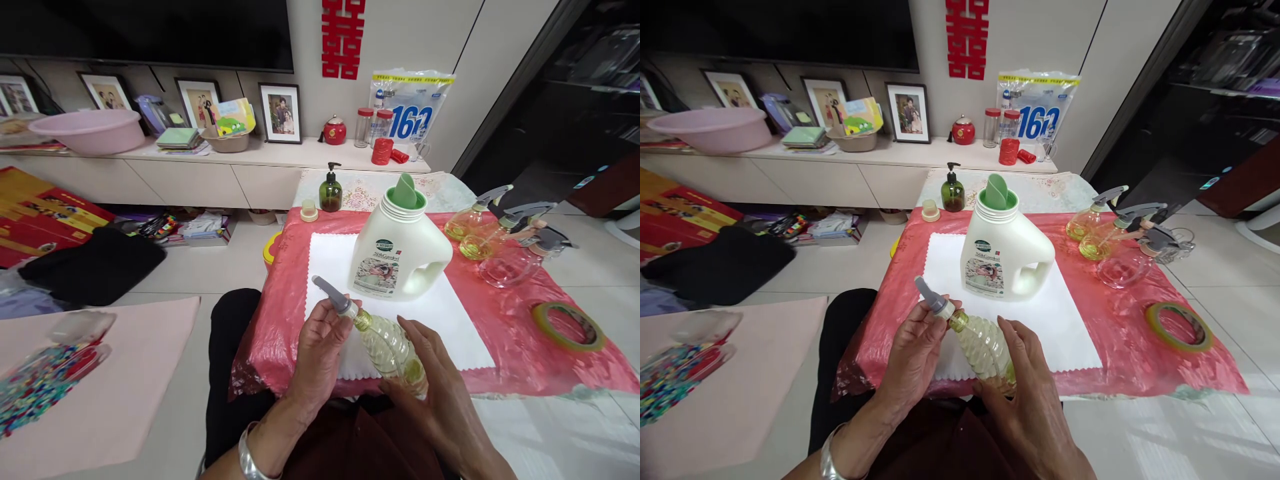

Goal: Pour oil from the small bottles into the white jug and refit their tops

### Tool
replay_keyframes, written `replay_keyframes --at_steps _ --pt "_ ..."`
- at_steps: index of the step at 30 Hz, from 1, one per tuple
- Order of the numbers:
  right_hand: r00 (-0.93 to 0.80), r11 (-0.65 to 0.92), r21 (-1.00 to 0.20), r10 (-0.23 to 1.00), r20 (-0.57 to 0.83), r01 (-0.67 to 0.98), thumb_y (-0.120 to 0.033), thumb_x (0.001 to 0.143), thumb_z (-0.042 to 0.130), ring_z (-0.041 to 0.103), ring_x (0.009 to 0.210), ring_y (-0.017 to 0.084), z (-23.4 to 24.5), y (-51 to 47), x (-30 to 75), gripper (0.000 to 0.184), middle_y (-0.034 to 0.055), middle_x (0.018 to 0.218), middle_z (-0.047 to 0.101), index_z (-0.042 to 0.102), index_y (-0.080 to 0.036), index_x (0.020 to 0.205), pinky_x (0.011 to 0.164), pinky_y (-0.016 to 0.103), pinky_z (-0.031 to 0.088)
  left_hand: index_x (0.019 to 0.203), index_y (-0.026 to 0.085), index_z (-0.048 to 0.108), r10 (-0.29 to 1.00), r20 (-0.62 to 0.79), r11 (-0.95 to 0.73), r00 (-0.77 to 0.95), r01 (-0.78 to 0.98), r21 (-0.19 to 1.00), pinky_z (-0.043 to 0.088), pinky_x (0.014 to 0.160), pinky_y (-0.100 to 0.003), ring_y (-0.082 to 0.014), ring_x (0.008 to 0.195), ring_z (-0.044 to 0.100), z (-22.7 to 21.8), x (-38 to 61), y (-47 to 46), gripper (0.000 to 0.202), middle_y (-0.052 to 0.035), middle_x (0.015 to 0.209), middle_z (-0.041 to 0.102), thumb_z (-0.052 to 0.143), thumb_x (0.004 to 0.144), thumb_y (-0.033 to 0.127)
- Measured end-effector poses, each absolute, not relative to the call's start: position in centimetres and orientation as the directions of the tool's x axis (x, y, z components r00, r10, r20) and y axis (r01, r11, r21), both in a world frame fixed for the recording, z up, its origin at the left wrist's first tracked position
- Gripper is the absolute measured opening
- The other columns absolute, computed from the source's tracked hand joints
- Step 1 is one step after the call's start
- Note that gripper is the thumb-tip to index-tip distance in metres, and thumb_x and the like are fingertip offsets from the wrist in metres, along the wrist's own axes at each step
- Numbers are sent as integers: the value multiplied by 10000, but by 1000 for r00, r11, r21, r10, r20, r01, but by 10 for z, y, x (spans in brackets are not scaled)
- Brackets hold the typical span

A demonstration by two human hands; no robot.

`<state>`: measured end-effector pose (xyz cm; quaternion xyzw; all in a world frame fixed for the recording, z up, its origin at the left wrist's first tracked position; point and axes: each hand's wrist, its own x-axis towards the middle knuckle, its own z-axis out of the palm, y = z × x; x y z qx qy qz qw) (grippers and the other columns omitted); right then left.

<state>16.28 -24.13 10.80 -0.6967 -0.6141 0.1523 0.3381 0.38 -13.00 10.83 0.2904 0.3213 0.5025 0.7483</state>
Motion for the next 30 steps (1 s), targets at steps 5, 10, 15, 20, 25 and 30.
replay_keyframes --at_steps 5,10,15,20,25,30 --pt "211 -20 -669 955 207 743 -352 921 638 533 1251 327 108 -240 160 693 124 1403 424 345 -315 1548 983 518 567 984 205 733 924 -203 360 324 -562 745 460 1041 -384 -227 1066 694 109 5 -135 385 -63 1077 788 911 686 374" --pt "173 37 -621 946 273 783 -327 933 612 545 1242 317 105 -240 160 698 130 1396 444 315 -300 1564 957 492 588 973 202 737 923 -219 372 318 -584 721 469 1037 -388 -235 1069 701 109 7 -135 383 -66 1049 793 914 678 368" --pt "167 76 -593 924 344 802 -334 956 580 547 1246 302 105 -240 159 646 116 1393 467 333 -299 1553 973 483 581 1028 209 749 915 -234 393 328 -604 694 475 1029 -349 -202 1035 712 106 7 -135 416 -55 1063 796 919 680 362" --pt "158 89 -634 933 322 768 -336 952 593 563 1228 292 105 -238 158 618 121 1383 477 376 -280 1528 956 448 588 1033 218 752 908 -216 400 358 -591 700 476 1037 -391 -245 1079 708 106 6 -136 398 -47 994 794 902 701 379" --pt "205 69 -727 937 282 683 -371 952 637 576 1223 266 105 -237 159 604 102 1390 505 416 -284 1507 977 398 574 1034 228 755 904 -197 400 379 -588 703 453 1066 -390 -241 1101 700 106 3 -136 396 -50 1027 797 906 695 366" --pt "246 -17 -944 967 68 329 -486 877 746 585 1227 297 97 -242 166 666 89 1412 548 498 -320 1472 957 391 560 1062 228 758 887 -159 412 434 -586 698 451 1058 -390 -235 1104 699 107 -2 -134 368 -52 1045 798 877 744 370"
